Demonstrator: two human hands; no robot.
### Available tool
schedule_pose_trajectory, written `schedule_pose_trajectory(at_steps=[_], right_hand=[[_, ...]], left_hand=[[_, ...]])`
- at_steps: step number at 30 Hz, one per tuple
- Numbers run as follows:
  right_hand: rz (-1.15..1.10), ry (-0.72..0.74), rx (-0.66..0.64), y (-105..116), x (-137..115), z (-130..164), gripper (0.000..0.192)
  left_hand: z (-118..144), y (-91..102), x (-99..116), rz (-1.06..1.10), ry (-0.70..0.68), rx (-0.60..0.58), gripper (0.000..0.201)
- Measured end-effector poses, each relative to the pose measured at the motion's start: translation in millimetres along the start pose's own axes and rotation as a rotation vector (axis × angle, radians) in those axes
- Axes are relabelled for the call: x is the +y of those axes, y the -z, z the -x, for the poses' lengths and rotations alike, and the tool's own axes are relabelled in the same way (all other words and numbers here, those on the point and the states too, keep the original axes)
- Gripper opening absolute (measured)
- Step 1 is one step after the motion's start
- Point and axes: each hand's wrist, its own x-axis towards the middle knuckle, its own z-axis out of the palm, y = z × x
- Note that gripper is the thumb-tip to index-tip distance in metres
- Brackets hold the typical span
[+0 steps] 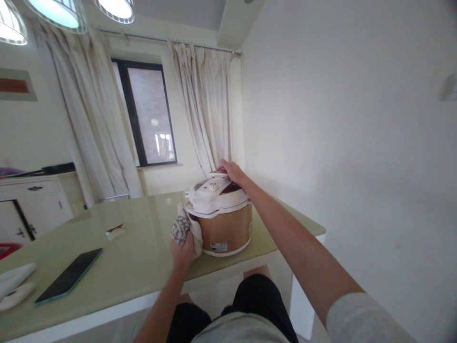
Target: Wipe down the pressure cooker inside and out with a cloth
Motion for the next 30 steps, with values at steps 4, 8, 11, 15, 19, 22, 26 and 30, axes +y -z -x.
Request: schedule_pose_trajectory(at_steps=[4,8,11,15,19,22,26,30], right_hand=[[0.069,0.032,0.005,1.3,-6.5,5.9,0.062],[0.191,0.139,-0.005,0.3,-14.5,13.1,0.050],[0.232,0.314,0.070,2.3,-22.7,19.7,0.041],[-0.001,0.453,0.313,18.7,-39.5,54.6,0.042],[-0.104,0.530,0.258,36.6,-56.2,131.5,0.045],[0.059,0.580,0.109,32.8,-58.0,185.3,0.053],[0.154,0.505,0.203,8.7,-46.5,211.7,0.098],[0.219,0.462,0.310,-11.5,-35.1,207.9,0.101]], left_hand=[[46.8,-16.8,45.2,-0.167,-0.585,0.114,0.030],[52.0,-41.3,114.9,-0.387,-1.038,-0.129,0.026],[45.6,-52.9,145.6,-0.519,-1.172,-0.250,0.024],[35.8,-44.6,148.2,-0.522,-1.100,-0.291,0.028],[15.4,-28.7,152.4,-0.506,-0.999,-0.319,0.034],[-2.9,-28.7,172.7,-0.420,-0.771,-0.348,0.034],[-18.8,-26.8,197.4,-0.289,-0.539,-0.507,0.052],[-43.3,4.8,197.3,-0.067,-0.640,-0.831,0.103]])
